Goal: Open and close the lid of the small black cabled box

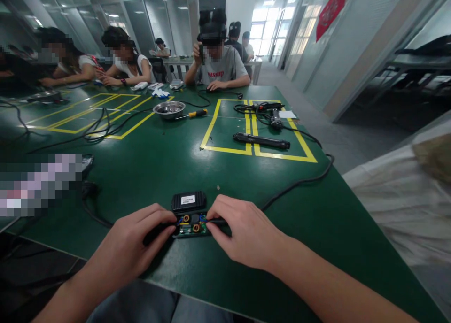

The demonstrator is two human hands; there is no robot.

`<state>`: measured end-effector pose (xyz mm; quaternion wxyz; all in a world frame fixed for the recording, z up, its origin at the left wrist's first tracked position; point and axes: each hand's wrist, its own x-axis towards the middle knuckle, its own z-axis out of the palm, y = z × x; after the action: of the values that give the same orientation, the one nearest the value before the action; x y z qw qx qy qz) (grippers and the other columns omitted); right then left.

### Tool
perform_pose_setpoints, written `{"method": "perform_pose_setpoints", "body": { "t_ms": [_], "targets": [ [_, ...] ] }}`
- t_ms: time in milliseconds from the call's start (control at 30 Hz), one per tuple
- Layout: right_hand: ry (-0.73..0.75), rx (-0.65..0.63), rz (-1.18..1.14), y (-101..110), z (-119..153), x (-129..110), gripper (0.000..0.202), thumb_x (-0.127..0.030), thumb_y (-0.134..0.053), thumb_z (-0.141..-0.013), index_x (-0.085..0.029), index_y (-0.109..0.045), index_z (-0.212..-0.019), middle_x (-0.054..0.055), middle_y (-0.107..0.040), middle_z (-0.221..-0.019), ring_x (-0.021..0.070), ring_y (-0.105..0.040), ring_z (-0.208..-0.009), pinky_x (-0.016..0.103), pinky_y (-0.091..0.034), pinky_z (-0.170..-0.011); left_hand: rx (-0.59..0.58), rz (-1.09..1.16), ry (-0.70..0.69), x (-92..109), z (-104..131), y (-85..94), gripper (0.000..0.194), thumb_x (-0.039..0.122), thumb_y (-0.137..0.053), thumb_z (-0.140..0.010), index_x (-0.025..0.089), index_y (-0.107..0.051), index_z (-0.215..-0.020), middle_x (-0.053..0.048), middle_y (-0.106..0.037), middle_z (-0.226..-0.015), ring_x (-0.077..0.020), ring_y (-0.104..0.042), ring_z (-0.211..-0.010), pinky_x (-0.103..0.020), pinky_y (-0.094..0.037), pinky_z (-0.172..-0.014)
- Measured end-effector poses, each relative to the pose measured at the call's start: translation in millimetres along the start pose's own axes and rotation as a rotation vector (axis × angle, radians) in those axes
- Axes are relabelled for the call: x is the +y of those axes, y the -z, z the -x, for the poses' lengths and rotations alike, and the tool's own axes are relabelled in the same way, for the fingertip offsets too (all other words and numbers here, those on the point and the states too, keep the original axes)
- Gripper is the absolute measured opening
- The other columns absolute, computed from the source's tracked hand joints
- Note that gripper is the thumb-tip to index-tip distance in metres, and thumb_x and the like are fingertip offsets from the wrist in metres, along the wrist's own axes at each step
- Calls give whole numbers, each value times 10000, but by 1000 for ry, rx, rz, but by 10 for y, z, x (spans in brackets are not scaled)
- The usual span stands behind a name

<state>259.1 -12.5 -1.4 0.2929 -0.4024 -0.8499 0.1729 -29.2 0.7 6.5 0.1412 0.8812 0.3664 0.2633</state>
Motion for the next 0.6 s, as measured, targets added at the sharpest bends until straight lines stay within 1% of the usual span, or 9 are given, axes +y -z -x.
{"method": "perform_pose_setpoints", "body": {
  "t_ms": [167, 300, 467, 600],
  "targets": [
    [39, 23, 54, 0, 27, -7, 117, -107, -672, -1028, -216, -681, -1068, 70, -773, -990, 237, -755, -861, 360, -602, -740, 60, -23, -48, 2, 18, -4, 169, 182, -612, -1130, 245, -768, -1113, -37, -805, -996, -208, -779, -840, -289, -579, -714],
    [95, 63, -12, 46, 17, -25, 115, -125, -599, -1055, -214, -664, -1086, 82, -767, -982, 241, -748, -857, 372, -609, -745, 112, 28, -44, 12, 36, 23, 173, 170, -627, -1123, 230, -789, -1135, -51, -813, -1018, -208, -790, -884, -292, -611, -776],
    [46, 5, -33, 80, 5, -13, 131, -113, -571, -1043, -217, -641, -1007, 56, -731, -908, 220, -713, -781, 347, -563, -688, 75, 61, -52, -30, 40, 19, 208, 135, -624, -1121, 227, -810, -1130, -49, -808, -1037, -194, -782, -889, -280, -612, -773],
    [46, -23, -13, 70, 15, 15, 123, -105, -594, -1038, -211, -647, -1007, 68, -744, -940, 228, -718, -811, 355, -561, -716, 62, 29, -72, -90, 54, -5, 207, 136, -623, -1139, 215, -814, -1128, -56, -797, -1061, -200, -764, -916, -296, -604, -791]
  ]
}}
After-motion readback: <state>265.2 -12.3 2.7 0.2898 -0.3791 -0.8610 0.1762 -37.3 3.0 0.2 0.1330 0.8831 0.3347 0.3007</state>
